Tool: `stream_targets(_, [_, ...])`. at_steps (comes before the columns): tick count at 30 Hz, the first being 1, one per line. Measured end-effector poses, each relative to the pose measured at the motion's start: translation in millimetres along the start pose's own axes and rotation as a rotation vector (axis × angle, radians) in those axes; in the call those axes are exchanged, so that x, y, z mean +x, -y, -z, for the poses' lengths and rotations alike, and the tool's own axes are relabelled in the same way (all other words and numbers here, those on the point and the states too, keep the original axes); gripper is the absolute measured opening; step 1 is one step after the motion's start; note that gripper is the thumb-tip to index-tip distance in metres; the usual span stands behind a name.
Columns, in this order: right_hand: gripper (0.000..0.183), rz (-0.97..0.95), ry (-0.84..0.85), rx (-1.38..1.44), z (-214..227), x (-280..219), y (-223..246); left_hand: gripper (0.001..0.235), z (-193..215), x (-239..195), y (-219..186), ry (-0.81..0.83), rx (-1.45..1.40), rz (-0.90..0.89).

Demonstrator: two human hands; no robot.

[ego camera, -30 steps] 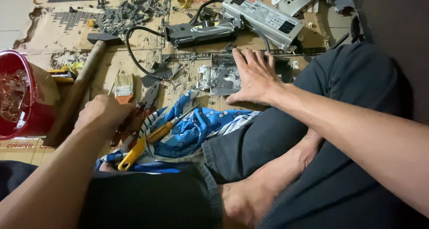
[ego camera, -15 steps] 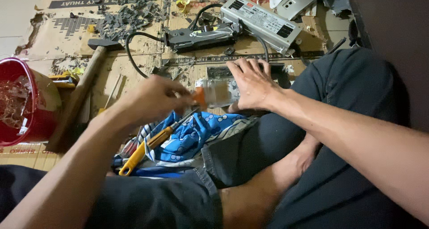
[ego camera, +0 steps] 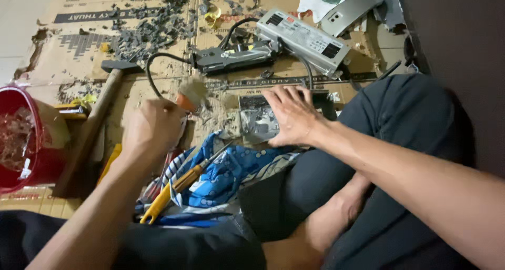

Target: The person sits on the floor and uses a yellow-handled scraper to remove material from a disassembled electronic component. They hold the component steady with their right hand while scraping with their left, occasionally adjusting the position of the component and the cloth underneath.

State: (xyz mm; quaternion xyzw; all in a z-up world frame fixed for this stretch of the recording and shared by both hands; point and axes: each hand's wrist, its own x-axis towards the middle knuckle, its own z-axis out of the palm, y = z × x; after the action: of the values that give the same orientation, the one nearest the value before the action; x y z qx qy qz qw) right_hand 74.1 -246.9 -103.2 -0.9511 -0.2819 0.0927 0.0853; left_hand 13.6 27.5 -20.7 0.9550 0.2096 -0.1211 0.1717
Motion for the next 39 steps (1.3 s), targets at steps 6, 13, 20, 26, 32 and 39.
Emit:
stream_targets(6, [0.117, 0.07, -0.07, -0.053, -6, 5, 2, 0.038, -2, 13, 22, -0.003, 0.135, 0.13])
stream_targets(13, [0.103, 0.221, -0.061, 0.263, 1, 48, 38, 0.04, -1, 4, 36, 0.028, -0.038, 0.186])
stream_targets(20, [0.087, -0.085, -0.158, -0.051, -5, 157, -2, 0.041, 6, -15, 25, 0.181, -0.169, 0.199])
stream_targets(26, [0.079, -0.091, -0.19, -0.122, 0, 160, -23, 0.042, 2, -11, 16, 0.207, -0.219, 0.208])
stream_targets(32, [0.063, -0.161, -0.293, 0.254, 42, 86, 6, 0.043, -12, -6, 15, 0.192, -0.206, 0.209])
stream_targets(39, [0.067, -0.348, -0.704, 0.165, 27, 67, -97, 0.043, -12, -12, 18, 0.183, -0.224, 0.196])
